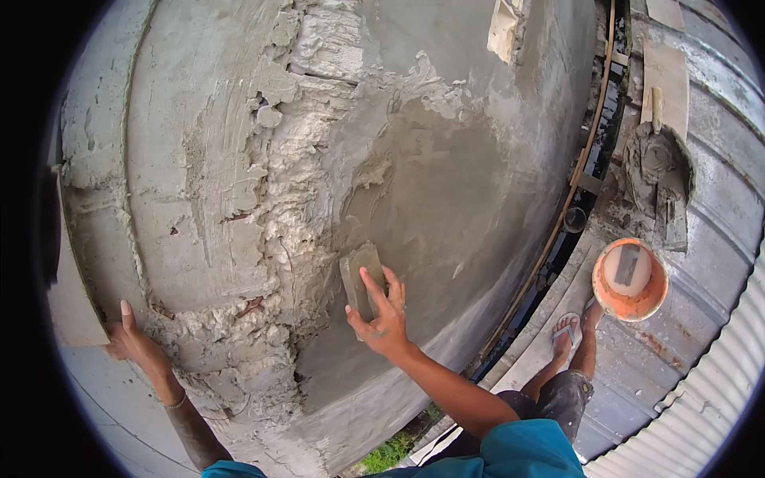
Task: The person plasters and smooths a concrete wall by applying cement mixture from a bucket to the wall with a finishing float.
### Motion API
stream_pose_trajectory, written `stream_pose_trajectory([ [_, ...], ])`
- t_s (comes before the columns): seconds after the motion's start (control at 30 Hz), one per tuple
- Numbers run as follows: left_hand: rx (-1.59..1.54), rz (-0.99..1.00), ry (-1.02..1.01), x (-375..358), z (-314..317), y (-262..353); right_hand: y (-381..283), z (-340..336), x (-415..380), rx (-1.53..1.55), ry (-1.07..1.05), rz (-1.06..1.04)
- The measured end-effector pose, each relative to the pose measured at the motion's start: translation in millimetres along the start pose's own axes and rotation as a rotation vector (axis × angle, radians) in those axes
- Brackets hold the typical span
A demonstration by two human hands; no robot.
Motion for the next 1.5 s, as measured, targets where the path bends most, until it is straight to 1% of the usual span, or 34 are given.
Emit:
stream_pose_trajectory([
  [0.07, 0.002, -0.006, -0.001, -1, -2, 1, 17, -23, 28, 0.188, 0.068, 0.034],
  [0.13, 0.008, -0.014, 0.014, 0, -2, 2, 8, -56, 95, 0.418, 0.186, 0.060],
  [0.2, 0.012, -0.019, 0.018, 0, -3, 2, 13, -58, 143, 0.181, 0.210, -0.081],
  [0.23, 0.010, -0.028, 0.014, 0, -2, 2, 10, -54, 149, 0.120, 0.230, -0.127],
  [0.3, 0.006, -0.053, 0.004, -1, 0, 1, 2, -44, 148, -0.008, 0.253, -0.199],
  [0.4, -0.109, -0.140, -0.093, -3, 4, -2, -23, -21, 95, -0.078, 0.156, -0.394],
  [0.47, -0.110, -0.151, -0.140, -2, 4, -3, -19, -5, 52, -0.051, 0.038, -0.379],
  [0.53, -0.011, -0.099, -0.121, -1, 2, -4, -6, 1, 16, -0.035, -0.116, -0.337],
  [0.57, 0.038, -0.071, -0.108, 0, 1, -4, -3, -3, 13, 0.006, -0.110, -0.291],
  [0.63, 0.103, -0.017, -0.067, -1, 2, -7, 5, -12, 15, 0.089, -0.097, -0.208],
  [0.67, 0.123, 0.006, -0.046, 0, 2, -6, 2, -26, 38, 0.148, 0.002, -0.204],
  [0.73, 0.110, 0.035, -0.024, 1, 2, -4, -6, -46, 96, 0.068, 0.146, -0.248],
  [0.8, 0.095, 0.042, -0.015, 2, 1, -4, -9, -45, 143, -0.038, 0.175, -0.273],
  [0.9, 0.111, 0.012, -0.030, 3, 3, -10, -12, -33, 133, -0.084, 0.250, -0.254],
  [0.93, 0.128, -0.001, -0.050, 2, 3, -10, -13, -24, 113, -0.111, 0.182, -0.254],
  [1.0, 0.165, -0.027, -0.085, 0, 4, -10, -3, -7, 62, -0.163, 0.045, -0.337],
  [1.07, 0.188, -0.015, -0.083, 0, 4, -11, 14, -11, 40, -0.036, -0.069, -0.293],
  [1.1, 0.191, 0.021, -0.081, 0, 4, -14, 14, -16, 38, 0.030, -0.123, -0.264],
  [1.17, 0.195, 0.036, -0.094, 1, 5, -14, 19, -49, 82, 0.138, 0.086, -0.161],
  [1.23, 0.196, 0.000, -0.121, 2, 6, -13, 6, -67, 143, 0.112, 0.147, -0.180],
  [1.33, 0.140, -0.057, -0.131, 1, 6, -14, -16, -58, 168, 0.023, 0.137, -0.260],
  [1.4, 0.009, -0.095, -0.133, 0, 7, -10, -18, -40, 137, -0.031, 0.021, -0.324],
  [1.43, 0.016, -0.081, -0.132, 1, 6, -8, -18, -33, 109, -0.058, -0.036, -0.350],
  [1.47, 0.022, -0.068, -0.130, 2, 6, -6, -10, -24, 81, -0.067, -0.085, -0.332],
  [1.5, 0.117, -0.029, -0.112, 3, 5, -6, -1, -15, 54, -0.078, -0.132, -0.321],
])
Point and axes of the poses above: each hand's wrist, its own x-axis towards the middle knuckle, its own z-axis out of the palm, y = z × x, the point moved 7 cm from there along x, towards the middle knuckle, and after that the axes turned 10 degrees about z, right-handed, at the moved point
